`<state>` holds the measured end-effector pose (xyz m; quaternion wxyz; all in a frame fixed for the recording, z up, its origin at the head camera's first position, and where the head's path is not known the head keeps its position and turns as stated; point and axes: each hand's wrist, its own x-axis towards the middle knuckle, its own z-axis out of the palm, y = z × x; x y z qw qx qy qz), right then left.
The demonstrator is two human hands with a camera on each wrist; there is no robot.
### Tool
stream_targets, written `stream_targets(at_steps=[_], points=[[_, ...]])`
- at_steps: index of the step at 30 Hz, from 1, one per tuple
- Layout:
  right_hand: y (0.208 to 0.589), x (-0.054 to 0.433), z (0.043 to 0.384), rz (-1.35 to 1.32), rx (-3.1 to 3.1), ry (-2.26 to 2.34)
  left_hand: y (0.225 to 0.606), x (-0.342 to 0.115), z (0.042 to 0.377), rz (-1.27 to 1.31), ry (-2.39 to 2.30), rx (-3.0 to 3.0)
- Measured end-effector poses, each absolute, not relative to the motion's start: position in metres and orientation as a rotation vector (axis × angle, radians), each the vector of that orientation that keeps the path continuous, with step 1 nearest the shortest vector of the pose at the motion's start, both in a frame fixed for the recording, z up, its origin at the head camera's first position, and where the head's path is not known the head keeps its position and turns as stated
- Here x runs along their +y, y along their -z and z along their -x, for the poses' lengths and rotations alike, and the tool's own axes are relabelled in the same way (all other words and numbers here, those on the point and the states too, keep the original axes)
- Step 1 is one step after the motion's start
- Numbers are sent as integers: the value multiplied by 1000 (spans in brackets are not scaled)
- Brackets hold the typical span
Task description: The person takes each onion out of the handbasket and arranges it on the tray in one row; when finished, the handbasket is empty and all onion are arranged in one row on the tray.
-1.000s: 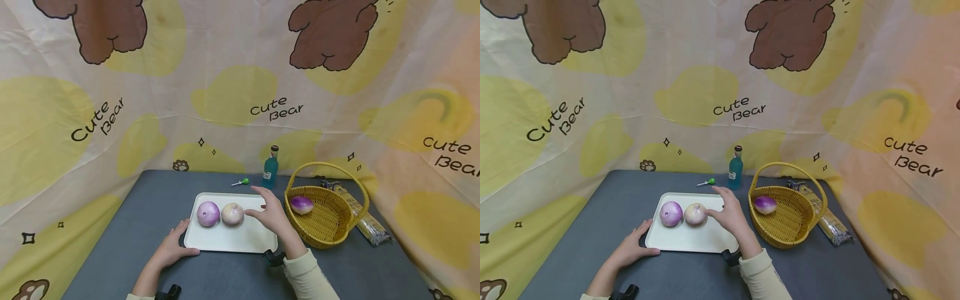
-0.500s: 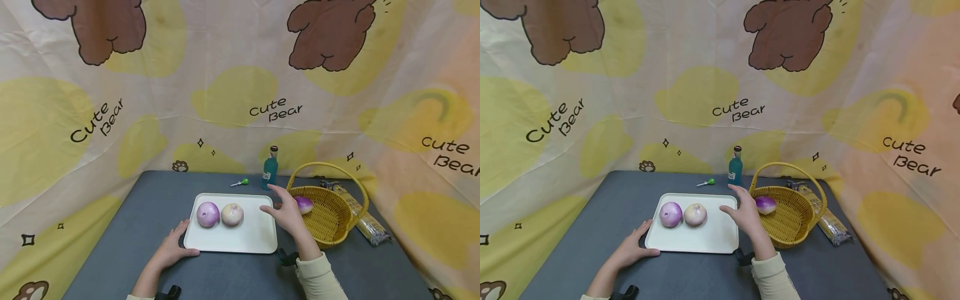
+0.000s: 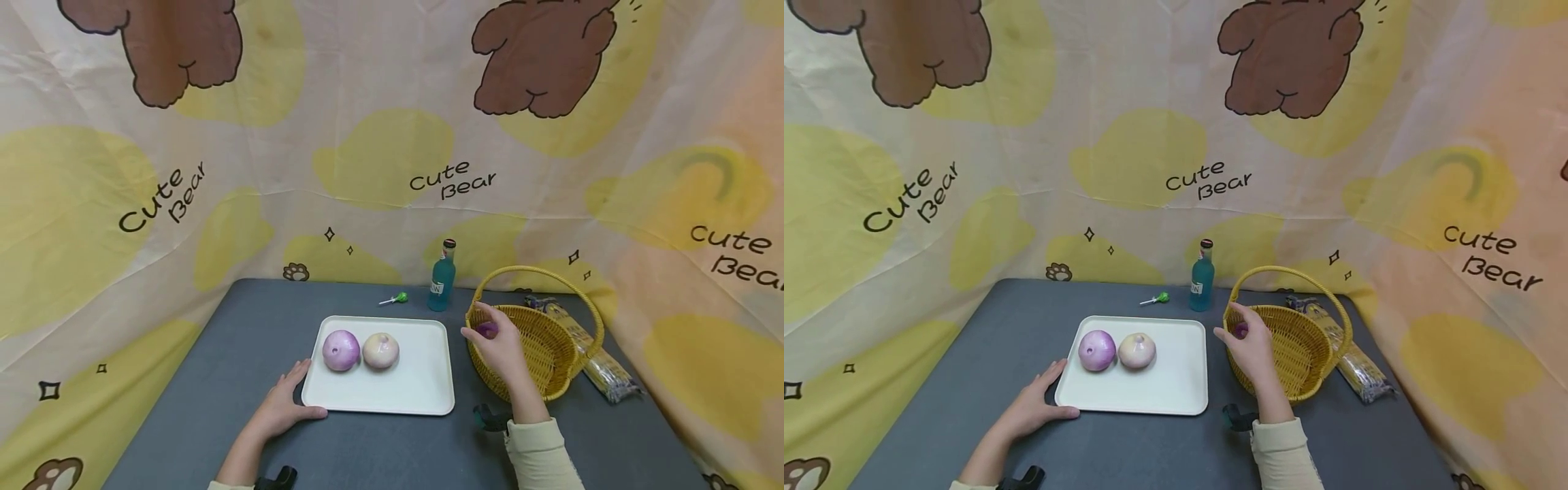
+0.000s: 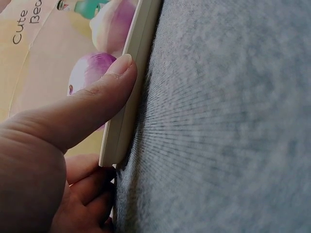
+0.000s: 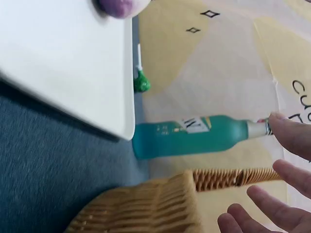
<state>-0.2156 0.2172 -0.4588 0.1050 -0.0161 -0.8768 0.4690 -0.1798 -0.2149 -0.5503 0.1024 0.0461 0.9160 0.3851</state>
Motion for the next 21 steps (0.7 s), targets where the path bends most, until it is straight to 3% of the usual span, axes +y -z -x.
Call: stream_targets(at_steps=[21], points=[[483, 274, 231, 272, -2837, -1268, 552, -213, 180, -142, -1128, 2731]])
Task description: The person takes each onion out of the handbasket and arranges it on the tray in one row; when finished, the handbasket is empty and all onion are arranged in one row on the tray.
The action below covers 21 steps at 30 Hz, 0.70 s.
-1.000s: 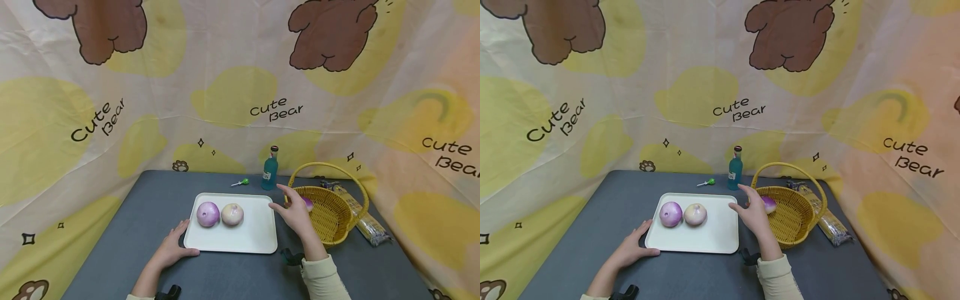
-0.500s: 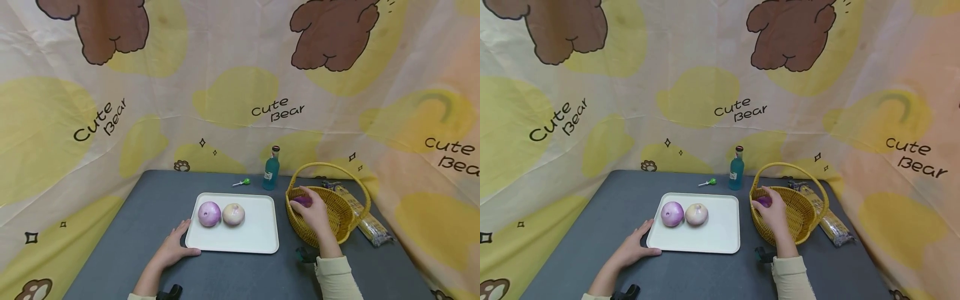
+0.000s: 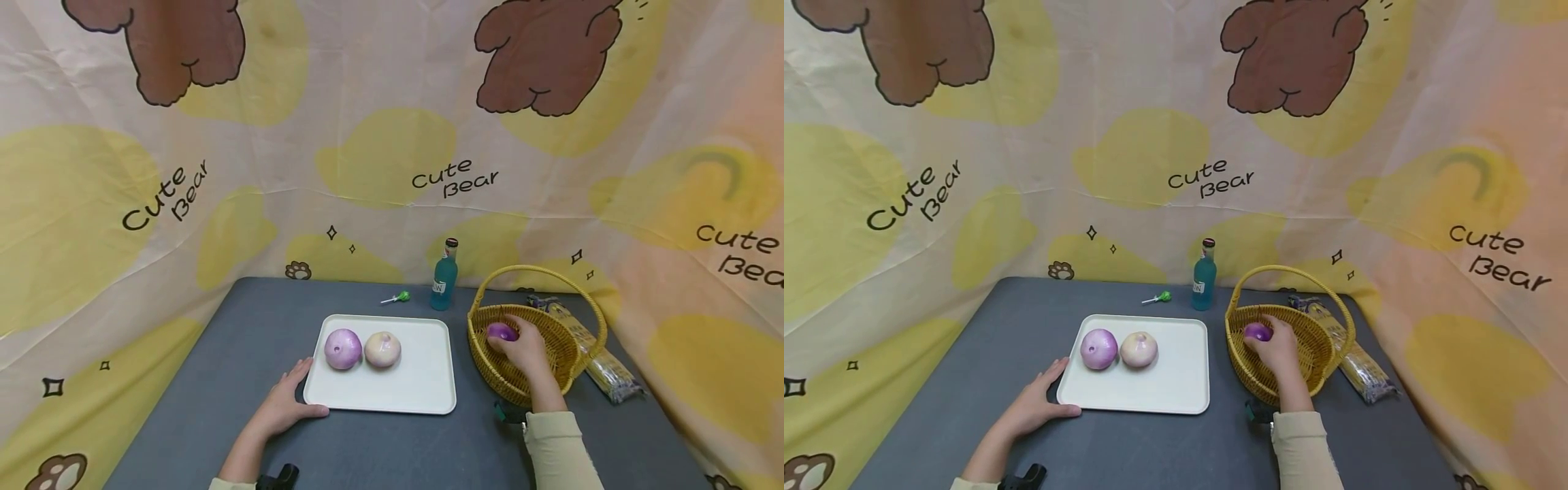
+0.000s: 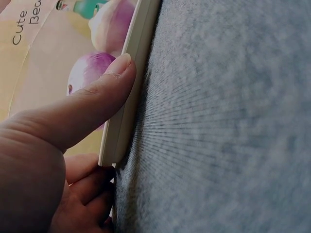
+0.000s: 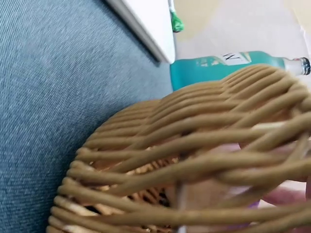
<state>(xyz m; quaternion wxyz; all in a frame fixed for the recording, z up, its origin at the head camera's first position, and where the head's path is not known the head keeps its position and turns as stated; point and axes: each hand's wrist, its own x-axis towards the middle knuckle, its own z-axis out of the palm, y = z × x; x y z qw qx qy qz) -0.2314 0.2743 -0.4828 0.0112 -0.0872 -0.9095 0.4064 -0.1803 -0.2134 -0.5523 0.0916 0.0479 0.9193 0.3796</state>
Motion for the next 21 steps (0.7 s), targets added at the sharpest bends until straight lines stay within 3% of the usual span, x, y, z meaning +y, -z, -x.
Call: stream_targets(at_steps=[21], points=[[481, 277, 222, 326, -2844, -1243, 551, -212, 179, -142, -1141, 2723]])
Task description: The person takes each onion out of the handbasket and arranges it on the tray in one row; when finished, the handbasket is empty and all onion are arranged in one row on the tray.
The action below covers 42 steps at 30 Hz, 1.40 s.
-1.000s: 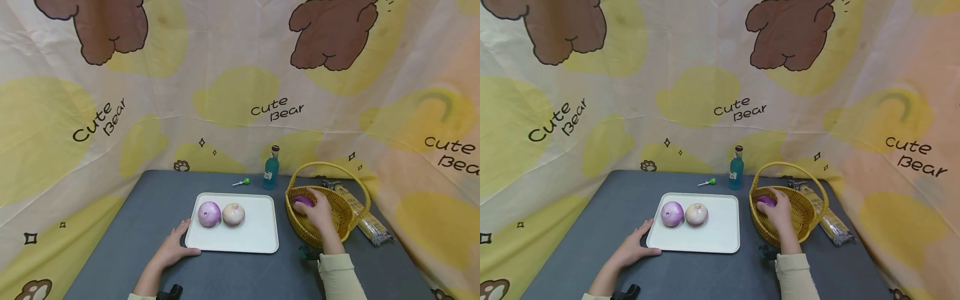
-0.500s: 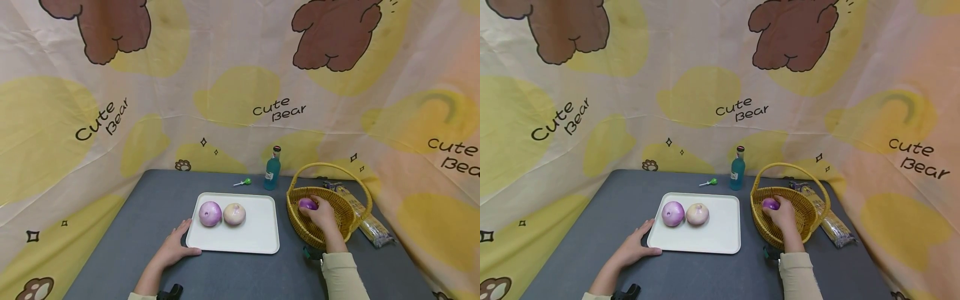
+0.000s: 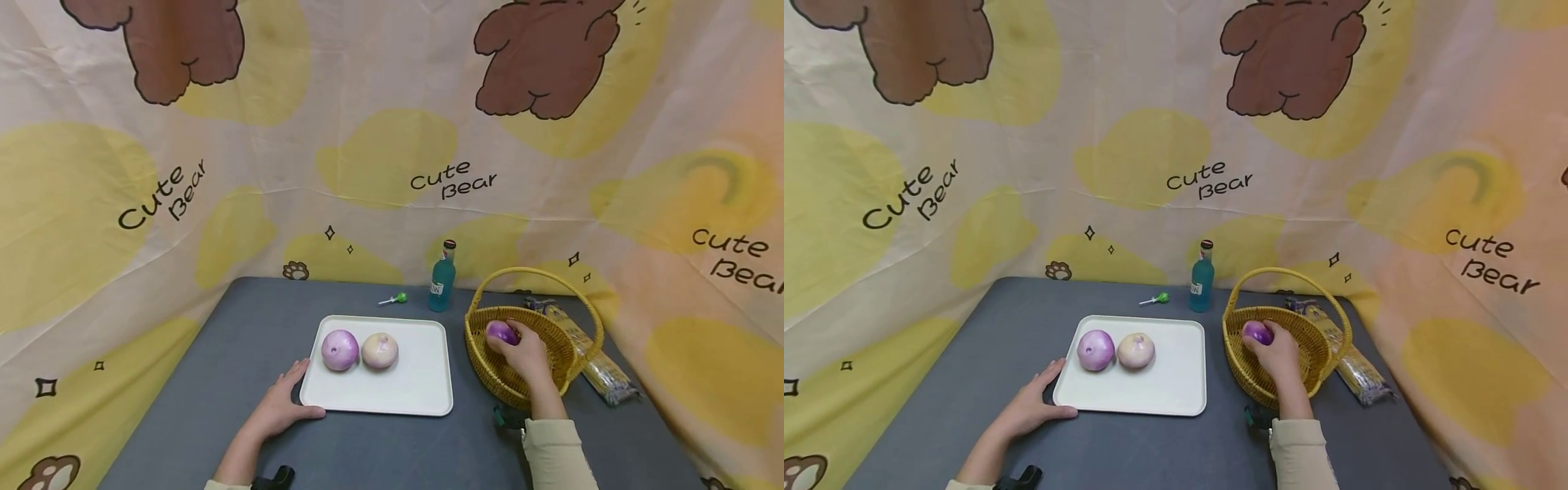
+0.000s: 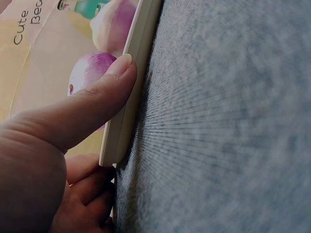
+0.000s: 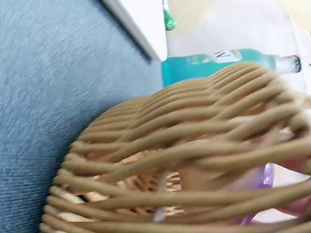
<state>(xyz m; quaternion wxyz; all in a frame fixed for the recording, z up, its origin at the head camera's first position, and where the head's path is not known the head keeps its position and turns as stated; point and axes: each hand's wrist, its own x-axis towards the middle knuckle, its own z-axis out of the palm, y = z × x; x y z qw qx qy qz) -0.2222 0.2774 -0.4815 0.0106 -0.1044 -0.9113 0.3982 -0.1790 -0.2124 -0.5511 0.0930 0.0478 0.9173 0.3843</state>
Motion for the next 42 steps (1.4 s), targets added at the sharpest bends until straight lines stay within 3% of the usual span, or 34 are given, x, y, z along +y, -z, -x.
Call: stream_targets(at_steps=[21, 42], points=[[446, 245, 191, 245, -2745, -1248, 548, -212, 177, -115, -1132, 2708], [447, 194, 196, 41, -2698, -1333, 545, -213, 176, -167, -1173, 2712]])
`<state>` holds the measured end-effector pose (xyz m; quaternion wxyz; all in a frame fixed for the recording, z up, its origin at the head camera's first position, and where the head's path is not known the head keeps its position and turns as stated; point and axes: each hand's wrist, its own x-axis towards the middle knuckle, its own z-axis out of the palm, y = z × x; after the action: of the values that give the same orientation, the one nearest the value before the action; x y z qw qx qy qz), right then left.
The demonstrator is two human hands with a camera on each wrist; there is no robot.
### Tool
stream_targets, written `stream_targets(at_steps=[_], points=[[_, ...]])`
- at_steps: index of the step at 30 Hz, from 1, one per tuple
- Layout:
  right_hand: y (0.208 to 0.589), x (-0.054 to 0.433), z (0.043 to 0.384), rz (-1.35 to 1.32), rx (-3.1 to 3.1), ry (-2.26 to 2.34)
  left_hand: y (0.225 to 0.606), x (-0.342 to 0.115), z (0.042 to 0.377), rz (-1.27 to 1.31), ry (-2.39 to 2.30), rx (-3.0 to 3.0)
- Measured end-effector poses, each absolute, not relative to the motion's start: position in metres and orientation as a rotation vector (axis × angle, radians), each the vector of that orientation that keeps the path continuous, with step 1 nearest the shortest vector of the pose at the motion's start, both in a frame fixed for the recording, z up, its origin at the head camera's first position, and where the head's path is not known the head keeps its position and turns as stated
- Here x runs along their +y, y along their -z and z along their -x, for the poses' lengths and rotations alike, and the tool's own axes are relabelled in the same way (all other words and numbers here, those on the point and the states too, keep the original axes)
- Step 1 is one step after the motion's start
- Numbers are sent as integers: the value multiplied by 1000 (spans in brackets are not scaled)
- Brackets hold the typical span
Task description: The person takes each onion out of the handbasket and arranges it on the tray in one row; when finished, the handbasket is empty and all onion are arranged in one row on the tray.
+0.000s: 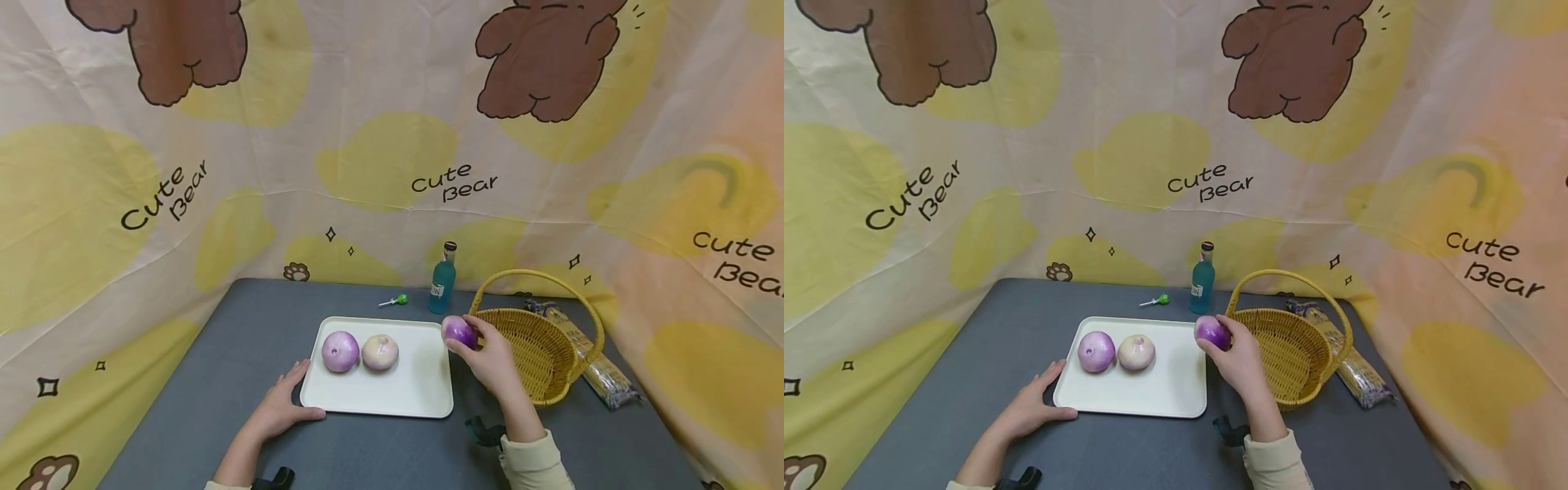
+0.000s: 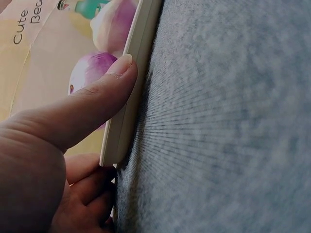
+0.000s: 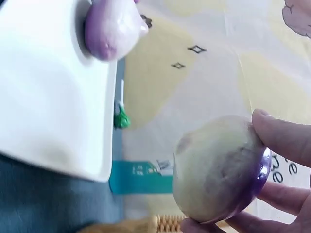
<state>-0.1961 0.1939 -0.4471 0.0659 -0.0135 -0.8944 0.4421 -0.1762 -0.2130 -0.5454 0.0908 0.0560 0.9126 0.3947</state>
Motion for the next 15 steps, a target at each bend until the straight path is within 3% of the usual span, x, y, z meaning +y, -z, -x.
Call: stream_targets(at_steps=[15], points=[[466, 163, 208, -33, -2750, -1348, 550, -215, 178, -170, -1160, 2722]])
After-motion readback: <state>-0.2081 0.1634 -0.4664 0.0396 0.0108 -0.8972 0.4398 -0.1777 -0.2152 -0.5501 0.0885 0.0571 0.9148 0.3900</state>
